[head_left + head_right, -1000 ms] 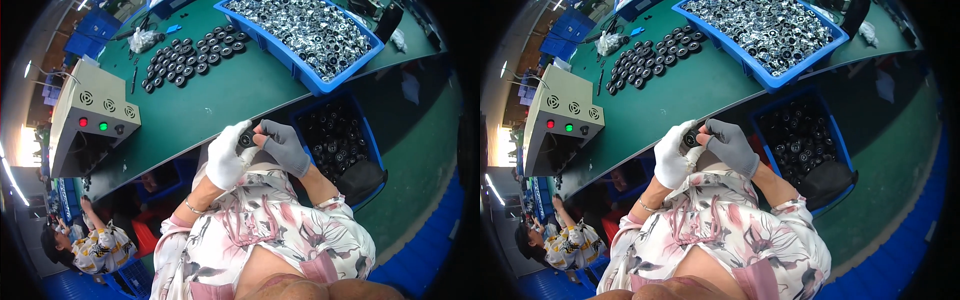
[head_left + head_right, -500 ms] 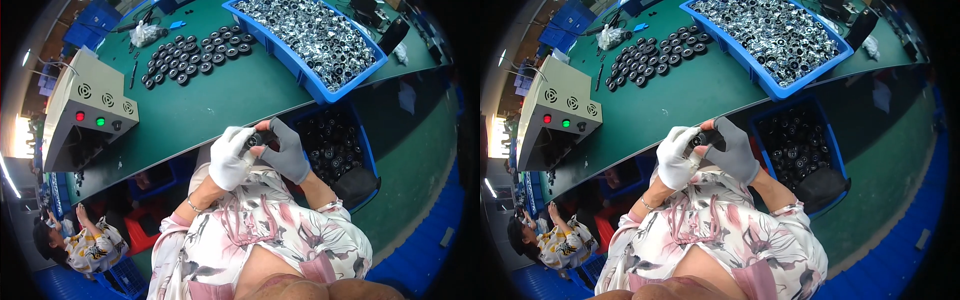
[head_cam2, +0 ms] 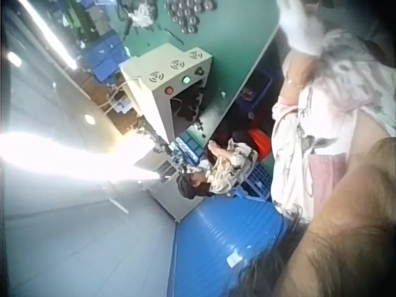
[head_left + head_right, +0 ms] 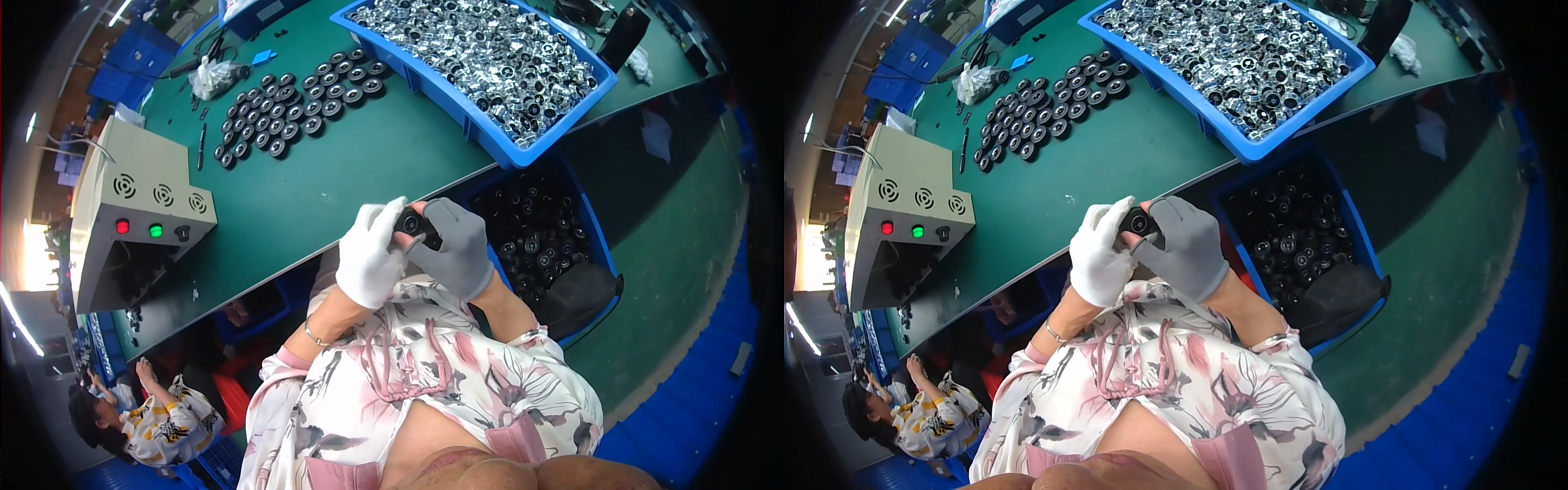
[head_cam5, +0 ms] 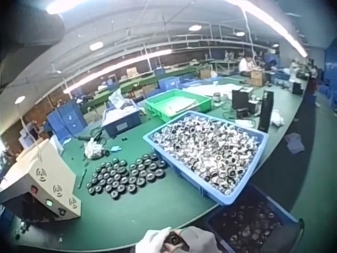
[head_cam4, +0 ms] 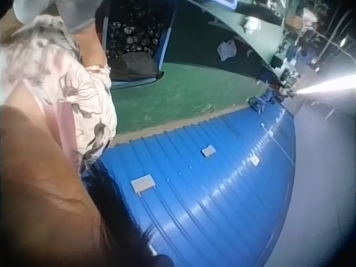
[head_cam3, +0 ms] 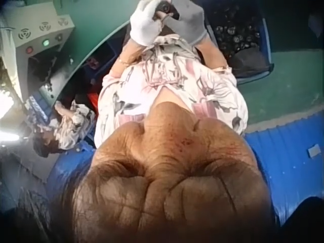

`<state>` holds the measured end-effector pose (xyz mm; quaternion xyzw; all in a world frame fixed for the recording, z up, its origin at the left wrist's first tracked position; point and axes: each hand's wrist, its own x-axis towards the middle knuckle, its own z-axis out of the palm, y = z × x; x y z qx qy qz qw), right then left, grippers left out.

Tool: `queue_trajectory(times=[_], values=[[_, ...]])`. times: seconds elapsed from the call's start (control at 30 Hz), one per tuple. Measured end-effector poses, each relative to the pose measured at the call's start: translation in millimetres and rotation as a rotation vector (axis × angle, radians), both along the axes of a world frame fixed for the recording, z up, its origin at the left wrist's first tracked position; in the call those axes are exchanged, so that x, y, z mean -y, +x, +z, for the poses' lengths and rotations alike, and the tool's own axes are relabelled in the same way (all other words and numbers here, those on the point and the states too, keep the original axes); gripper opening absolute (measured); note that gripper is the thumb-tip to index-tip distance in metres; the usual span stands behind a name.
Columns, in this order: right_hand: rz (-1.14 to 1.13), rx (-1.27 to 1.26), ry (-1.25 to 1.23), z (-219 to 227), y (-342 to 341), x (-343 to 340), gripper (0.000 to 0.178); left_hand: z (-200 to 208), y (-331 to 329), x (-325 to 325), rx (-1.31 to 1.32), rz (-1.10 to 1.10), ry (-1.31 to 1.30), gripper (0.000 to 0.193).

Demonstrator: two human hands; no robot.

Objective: Assembling small black components, likely wheels or bearings, on a factory workbench.

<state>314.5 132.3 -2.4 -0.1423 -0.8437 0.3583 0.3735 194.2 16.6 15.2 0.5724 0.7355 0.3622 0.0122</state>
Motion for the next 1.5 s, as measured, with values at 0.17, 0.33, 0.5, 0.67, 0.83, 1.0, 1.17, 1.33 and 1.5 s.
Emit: queue_trajectory(times=[0.17,0.33,0.5,0.67,0.83,1.0,1.17,1.33,1.5], values=[[-0.016,-0.138,0.048,-6.0,-4.2,-7.0,0.034,-9.7,1.4,4.9,0.651,-0.024,-0.016,0.049],[0.024,-0.018,0.079,-2.8,-8.6,-12.6,0.033,5.8,-10.0,8.7,1.289,0.051,0.0,0.039],[0.054,-0.035,0.103,11.0,-27.0,-5.1,0.028,5.3,-30.0,5.1,1.041,0.086,0.095,0.019],[0.303,-0.031,-0.554,20.0,-45.3,-12.4,0.02,18.3,-48.2,9.7,1.098,0.029,0.156,0.027],[0.307,-0.114,-0.55,23.3,-70.3,-8.9,0.018,24.5,-76.7,13.7,0.889,0.01,0.108,0.024],[0.186,-0.159,-0.343,18.4,-106.5,-4.0,0.017,29.9,-116.1,3.4,0.854,0.06,0.025,0.02],[0.105,-0.094,-0.245,12.2,-145.4,-3.6,0.015,3.3,-156.0,-3.8,0.841,0.074,0.113,0.019],[0.011,-0.048,-0.168,-3.9,-180.3,-9.2,0.014,-22.1,-190.7,-15.7,0.878,0.046,0.086,0.018],[0.027,0.02,-0.253,-0.5,-184.6,-10.2,0.014,-26.0,-202.3,-12.6,1.225,-0.092,0.148,0.02]])
